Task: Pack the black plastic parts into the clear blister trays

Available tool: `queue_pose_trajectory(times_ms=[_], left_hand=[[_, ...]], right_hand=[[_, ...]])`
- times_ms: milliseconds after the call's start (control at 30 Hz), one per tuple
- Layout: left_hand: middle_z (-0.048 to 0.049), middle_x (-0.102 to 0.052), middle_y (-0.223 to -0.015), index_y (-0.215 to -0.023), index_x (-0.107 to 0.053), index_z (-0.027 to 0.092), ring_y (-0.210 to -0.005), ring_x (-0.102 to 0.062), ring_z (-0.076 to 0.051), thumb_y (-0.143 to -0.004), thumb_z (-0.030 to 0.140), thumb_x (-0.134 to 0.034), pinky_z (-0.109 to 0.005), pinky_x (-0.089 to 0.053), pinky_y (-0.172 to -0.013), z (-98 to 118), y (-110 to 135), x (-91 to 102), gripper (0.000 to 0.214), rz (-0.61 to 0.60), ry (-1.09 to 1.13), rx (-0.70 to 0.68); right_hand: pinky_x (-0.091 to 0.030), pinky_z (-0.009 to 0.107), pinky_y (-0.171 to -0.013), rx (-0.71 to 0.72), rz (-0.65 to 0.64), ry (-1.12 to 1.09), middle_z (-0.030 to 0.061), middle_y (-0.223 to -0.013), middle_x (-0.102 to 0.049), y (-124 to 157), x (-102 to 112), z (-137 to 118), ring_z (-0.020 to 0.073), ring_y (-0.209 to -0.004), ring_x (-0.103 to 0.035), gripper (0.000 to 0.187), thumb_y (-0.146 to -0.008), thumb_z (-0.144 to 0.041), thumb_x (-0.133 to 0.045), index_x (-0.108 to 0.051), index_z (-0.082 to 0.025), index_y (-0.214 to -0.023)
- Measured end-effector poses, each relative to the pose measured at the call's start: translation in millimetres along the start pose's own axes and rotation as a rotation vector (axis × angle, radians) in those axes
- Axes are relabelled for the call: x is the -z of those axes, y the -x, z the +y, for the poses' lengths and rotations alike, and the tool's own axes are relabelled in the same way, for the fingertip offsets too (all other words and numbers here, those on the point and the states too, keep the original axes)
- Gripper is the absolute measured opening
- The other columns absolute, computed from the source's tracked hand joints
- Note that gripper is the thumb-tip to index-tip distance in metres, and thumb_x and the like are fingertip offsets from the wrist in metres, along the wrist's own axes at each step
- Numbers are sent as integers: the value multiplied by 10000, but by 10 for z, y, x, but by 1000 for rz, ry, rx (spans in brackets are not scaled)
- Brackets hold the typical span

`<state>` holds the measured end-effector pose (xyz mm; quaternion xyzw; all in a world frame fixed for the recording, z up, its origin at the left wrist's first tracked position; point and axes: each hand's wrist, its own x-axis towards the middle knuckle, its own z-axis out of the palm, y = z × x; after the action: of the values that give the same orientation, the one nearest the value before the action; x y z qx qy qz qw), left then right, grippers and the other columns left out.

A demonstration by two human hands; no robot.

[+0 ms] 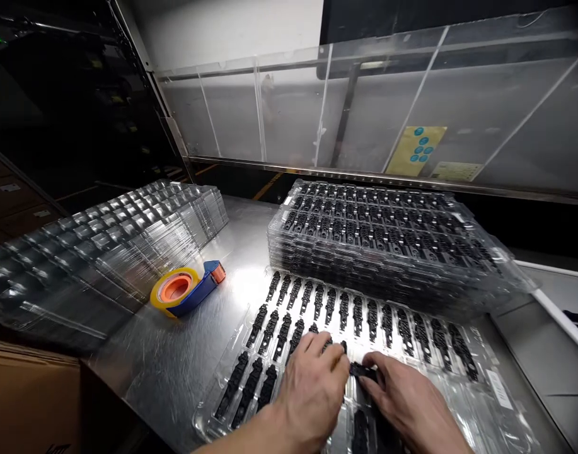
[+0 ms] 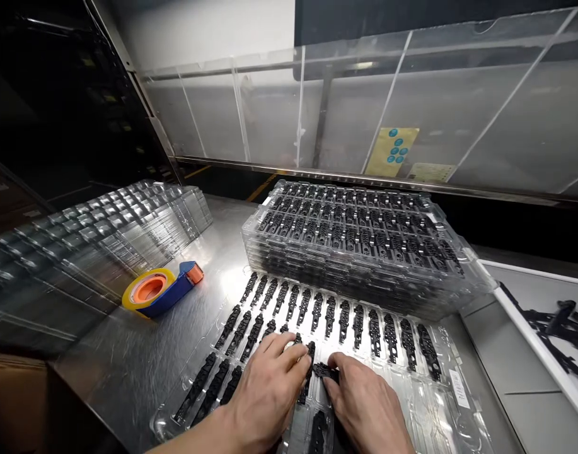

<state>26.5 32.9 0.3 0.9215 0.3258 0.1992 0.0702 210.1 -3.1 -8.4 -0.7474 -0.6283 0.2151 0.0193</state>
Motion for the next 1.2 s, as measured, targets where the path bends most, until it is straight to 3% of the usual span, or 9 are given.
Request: queue_pose_trajectory(times_ms=[167, 433, 600, 700, 767, 867, 1033, 1200], left_hand=[[-65, -639, -927, -827, -610, 135, -1045, -507, -267, -807, 154, -622, -391, -446, -857, -52, -253, -155, 30, -201, -56, -45], [-59, -621, -911, -837, -602, 134, -942, -503, -238, -769, 127, -579, -388, -426, -848, -51, -243, -178, 72, -198, -30, -17], [-57, -614, -885, -831, -603, 141, -905, -499, -233, -809, 120, -547, -381, -427, -812, -51, -258, -185, 63, -209, -44, -18], [-44, -612, -877, -857, -607, 155, -899, -499, -226, -844, 149, -553, -369, -422, -797, -21, -290, -215, 55, -184, -41, -21], [-46, -614, -891, -901, -620, 158, -913, -498, -225, -877, 239, -569, -368, -417, -803, 17, -333, -241, 99, -165, -37, -24], [-68, -617, -897, -908, -652, 142, -917, -497, -237, -869, 412, -591, -384, -409, -811, 82, -424, -274, 280, -204, -47, -25], [-61, -614, -891, -834, -694, 154, -903, -489, -234, -850, 350, -630, -364, -397, -760, 102, -579, -289, 206, -349, -21, -49], [-5, -628, -826, -821, -703, 221, -842, -483, -175, -858, 260, -633, -306, -369, -705, 2, -649, -238, 88, -403, -17, -166]], right_hand=[[-293, 335, -588, -27, 35, 6, 80, -743, -655, 63, 73, -70, 260, -685, -600, 296, -874, -317, -310, -530, -224, -697], [-384, 229, -586, -103, 13, -271, 19, -707, -638, -61, 19, -21, 155, -687, -586, 418, -909, -435, -252, -520, -218, -673], [-290, 287, -525, -218, 21, -134, 69, -644, -637, -86, 11, -100, 205, -595, -568, 353, -875, -393, -329, -491, -221, -612], [-289, 296, -549, -226, 32, -71, 82, -695, -661, -16, 68, -126, 229, -656, -600, 338, -887, -380, -323, -530, -224, -670], [-324, 292, -583, -225, 31, -60, 80, -767, -685, 36, 95, -88, 237, -725, -624, 303, -895, -376, -334, -597, -226, -868], [-355, 297, -612, -245, 23, -47, 90, -861, -701, 98, 109, 19, 256, -787, -639, 354, -877, -371, -399, -563, -235, -1160], [-329, 290, -581, -202, 6, -66, 51, -800, -698, 125, 101, 97, 252, -771, -630, 182, -792, -290, -508, -655, -287, -900], [-335, 308, -582, -263, 69, -206, 85, -772, -680, 163, 155, 161, 247, -705, -600, 249, -813, -347, -462, -662, -227, -900]])
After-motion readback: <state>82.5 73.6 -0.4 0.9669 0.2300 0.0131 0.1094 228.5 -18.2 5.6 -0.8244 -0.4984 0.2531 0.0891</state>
